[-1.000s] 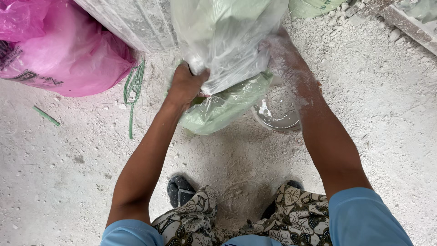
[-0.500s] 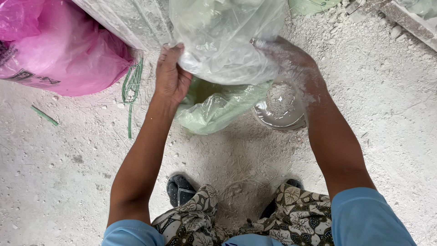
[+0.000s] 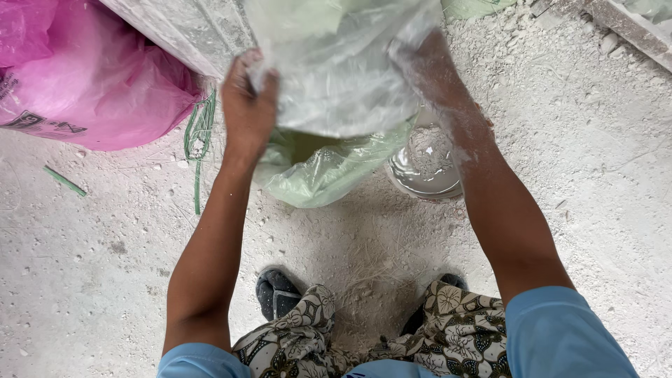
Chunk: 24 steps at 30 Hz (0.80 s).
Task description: The person carries a bucket, fills a pink cup with water from a tap, and pours it into the bucket. Then the person scoops white powder from a bag into the bucket and mixes the contents by hand.
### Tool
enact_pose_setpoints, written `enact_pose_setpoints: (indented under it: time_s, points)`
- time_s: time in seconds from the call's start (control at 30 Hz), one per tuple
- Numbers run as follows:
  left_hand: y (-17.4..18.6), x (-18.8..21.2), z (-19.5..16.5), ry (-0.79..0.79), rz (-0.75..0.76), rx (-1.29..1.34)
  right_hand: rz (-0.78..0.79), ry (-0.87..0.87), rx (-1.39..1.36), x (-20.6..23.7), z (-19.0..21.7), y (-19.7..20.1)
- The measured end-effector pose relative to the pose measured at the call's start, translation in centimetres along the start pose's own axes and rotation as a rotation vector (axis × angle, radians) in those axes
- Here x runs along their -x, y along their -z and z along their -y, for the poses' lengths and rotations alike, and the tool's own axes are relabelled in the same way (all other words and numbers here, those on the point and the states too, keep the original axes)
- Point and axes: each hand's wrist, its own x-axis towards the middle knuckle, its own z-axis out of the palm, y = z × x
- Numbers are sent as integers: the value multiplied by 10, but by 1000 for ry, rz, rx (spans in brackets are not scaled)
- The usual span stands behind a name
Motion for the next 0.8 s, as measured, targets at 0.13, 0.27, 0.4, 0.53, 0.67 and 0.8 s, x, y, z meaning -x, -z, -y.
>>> enact_pose_setpoints:
  time_s: [0.13,0.27,0.4,0.53,0.67,0.8]
  points:
    - [15,-9,-5,-312,-114,-434,-495,419,-514,-17,4,-3]
    - [6,-5,-11,-294,-3,-535,-708,869,266,-4,6,-8]
    - [4,-7,-29,-305,-95,-521,-199,-24,-638,-1,10,5]
    - [0,-9,-43,-232,80,-470,-136,617,279,-2,23,8]
    - [-11,-5,-45,-271,458,36,48,669,-571,17,47,-3]
    - [-8,-6,-37,-300,466,-155,228,512,-820,30,62,10]
